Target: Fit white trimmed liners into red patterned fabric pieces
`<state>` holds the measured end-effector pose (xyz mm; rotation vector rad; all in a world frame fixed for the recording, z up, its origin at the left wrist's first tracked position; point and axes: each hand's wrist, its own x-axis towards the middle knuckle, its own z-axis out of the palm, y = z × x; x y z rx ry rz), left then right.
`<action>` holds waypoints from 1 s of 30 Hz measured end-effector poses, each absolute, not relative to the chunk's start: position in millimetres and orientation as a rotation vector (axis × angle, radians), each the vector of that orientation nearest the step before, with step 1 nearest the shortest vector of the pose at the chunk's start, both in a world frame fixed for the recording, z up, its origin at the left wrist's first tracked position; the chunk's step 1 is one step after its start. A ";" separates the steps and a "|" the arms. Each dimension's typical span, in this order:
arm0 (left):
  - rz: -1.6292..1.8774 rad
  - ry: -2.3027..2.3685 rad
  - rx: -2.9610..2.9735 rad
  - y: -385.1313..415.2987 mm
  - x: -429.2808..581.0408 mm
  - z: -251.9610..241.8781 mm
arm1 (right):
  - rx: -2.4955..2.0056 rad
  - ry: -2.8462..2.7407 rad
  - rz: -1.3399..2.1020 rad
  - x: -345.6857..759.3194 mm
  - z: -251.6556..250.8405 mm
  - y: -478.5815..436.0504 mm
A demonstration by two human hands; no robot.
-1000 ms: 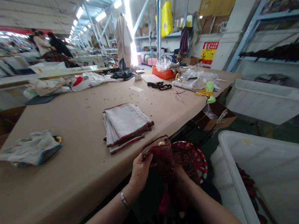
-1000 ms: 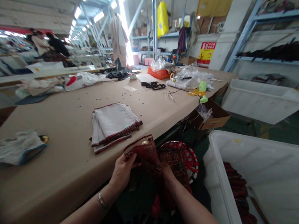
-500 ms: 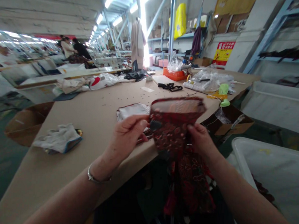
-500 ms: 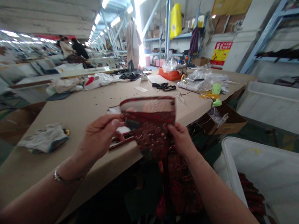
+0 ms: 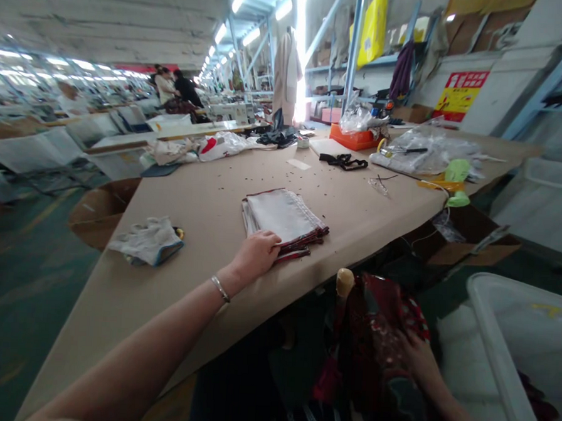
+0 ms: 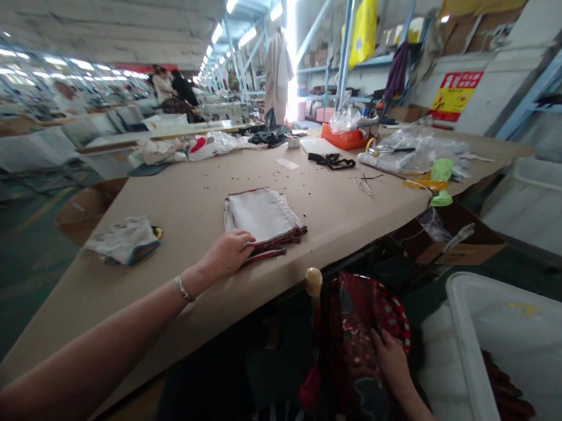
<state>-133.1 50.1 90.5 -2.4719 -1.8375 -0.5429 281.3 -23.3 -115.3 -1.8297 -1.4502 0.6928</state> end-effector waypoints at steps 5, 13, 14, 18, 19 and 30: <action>-0.230 -1.859 -2.450 54.2 -123.5 96.8 | -1.908 -1.446 0.692 279.2 -145.6 -28.6; -0.193 -1.995 -2.330 57.4 -120.3 105.5 | -1.511 -1.557 0.705 236.8 -29.6 -3.3; -0.221 -2.004 -2.307 56.7 -120.7 107.5 | -1.403 -1.605 0.675 223.5 -6.7 -2.4; -0.459 -1.980 -2.212 44.2 -118.5 117.3 | -0.878 -1.909 0.372 159.3 79.2 4.9; -0.516 -1.965 -2.201 38.5 -116.3 119.8 | -0.798 -2.004 0.299 141.6 95.0 8.2; -0.764 -1.947 -2.169 -40.0 -117.8 117.4 | -1.279 -2.587 -0.194 57.9 129.8 45.7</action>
